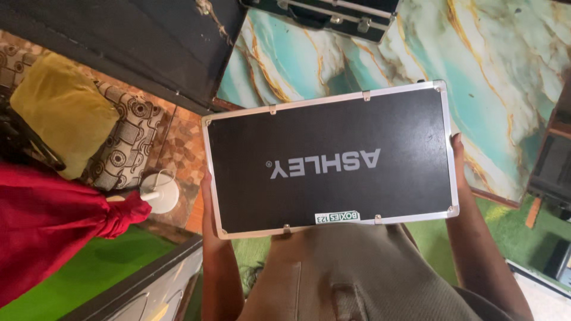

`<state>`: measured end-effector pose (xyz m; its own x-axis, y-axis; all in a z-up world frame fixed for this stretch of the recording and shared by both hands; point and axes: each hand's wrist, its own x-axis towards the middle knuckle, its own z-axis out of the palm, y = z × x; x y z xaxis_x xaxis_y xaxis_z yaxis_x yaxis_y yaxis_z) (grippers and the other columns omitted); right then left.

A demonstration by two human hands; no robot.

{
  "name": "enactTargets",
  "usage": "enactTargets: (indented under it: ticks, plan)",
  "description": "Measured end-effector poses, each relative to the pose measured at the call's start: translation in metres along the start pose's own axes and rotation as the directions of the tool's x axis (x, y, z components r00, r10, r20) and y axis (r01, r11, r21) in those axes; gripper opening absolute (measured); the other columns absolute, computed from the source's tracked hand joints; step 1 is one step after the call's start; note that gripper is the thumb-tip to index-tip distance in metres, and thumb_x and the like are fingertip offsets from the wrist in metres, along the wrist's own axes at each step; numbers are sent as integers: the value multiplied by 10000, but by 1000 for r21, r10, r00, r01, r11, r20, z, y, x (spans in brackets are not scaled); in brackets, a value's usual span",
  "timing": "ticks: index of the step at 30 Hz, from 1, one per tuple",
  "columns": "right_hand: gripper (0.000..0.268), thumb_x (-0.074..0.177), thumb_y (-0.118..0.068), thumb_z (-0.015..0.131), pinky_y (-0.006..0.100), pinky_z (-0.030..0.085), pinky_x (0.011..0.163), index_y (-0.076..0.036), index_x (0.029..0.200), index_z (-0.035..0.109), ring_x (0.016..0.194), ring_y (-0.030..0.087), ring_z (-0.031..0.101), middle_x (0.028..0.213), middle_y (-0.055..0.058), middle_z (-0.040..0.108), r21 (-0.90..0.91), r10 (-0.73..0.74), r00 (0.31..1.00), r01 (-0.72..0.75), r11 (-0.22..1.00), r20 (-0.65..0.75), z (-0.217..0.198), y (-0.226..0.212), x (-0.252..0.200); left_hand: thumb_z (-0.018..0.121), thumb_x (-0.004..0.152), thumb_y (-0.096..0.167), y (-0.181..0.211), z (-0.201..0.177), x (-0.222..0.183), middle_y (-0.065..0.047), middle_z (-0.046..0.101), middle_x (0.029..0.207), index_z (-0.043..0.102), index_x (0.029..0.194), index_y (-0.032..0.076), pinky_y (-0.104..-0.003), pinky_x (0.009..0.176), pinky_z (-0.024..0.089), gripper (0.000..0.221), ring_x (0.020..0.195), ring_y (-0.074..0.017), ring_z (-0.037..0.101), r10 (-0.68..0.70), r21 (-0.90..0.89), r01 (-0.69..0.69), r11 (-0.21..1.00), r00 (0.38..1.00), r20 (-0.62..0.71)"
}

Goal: The person opens a black hard case on a table and then picks up and opens a silver hard case in a room with keyboards.

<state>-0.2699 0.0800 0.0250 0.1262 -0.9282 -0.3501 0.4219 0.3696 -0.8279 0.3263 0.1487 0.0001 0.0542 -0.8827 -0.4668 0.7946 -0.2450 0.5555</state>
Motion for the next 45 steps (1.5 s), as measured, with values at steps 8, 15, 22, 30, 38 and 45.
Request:
enactTargets:
  ticks: [8, 15, 22, 30, 38, 45]
  plan:
    - [940, 951, -774, 468, 470, 487, 1015, -93, 1598, 407, 1290, 312, 559, 1493, 158, 525, -31, -34, 999, 34, 999, 2, -15, -16, 57, 619, 928, 537, 10, 44, 26, -66, 697, 1164, 643, 1320, 139, -379, 864, 565, 558, 1041, -210, 668, 86, 90, -85, 992, 996, -14]
    - [927, 972, -769, 478, 447, 493, 1035, -98, 1608, 405, 1310, 300, 557, 1510, 141, 523, -6, -36, 997, 37, 999, 61, -15, -49, 112, 624, 925, 576, 11, 64, 59, -69, 695, 1116, 663, 1248, 130, -404, 811, 574, 552, 996, -217, 675, 91, 95, -81, 992, 990, -110]
    - [862, 1013, -712, 486, 429, 534, 962, -85, 1602, 439, 1236, 294, 615, 1451, 155, 575, 56, -19, 998, 15, 998, 65, -26, -66, 127, 558, 1061, 544, 9, 99, 76, -72, 681, 1154, 650, 1303, 107, -407, 854, 535, 508, 1039, -222, 639, 165, 74, -170, 983, 984, 60]
    - [835, 986, -654, 558, 423, 514, 1017, -89, 1592, 455, 1275, 283, 599, 1460, 138, 578, 133, -100, 995, 103, 986, -29, -41, -59, 104, 513, 1008, 523, 29, 132, 117, -82, 688, 1248, 622, 1351, 98, -402, 984, 524, 556, 1117, -235, 660, -39, 43, 36, 998, 996, 83]
    - [833, 985, -672, 533, 424, 488, 1033, -92, 1579, 465, 1277, 281, 589, 1468, 137, 576, 155, -128, 951, 177, 972, -281, -48, -29, 69, 582, 939, 410, 42, 97, 233, -93, 697, 1275, 615, 1371, 97, -403, 982, 554, 534, 1131, -247, 673, -234, 197, 202, 959, 960, 152]
    - [766, 982, -620, 540, 406, 505, 1002, -100, 1543, 484, 1232, 259, 602, 1408, 117, 603, 196, -187, 882, 295, 935, -433, -17, 1, 48, 604, 981, 388, 67, 109, 304, -109, 707, 1228, 625, 1349, 59, -389, 944, 554, 494, 1078, -242, 693, -344, 224, 288, 931, 898, 276]
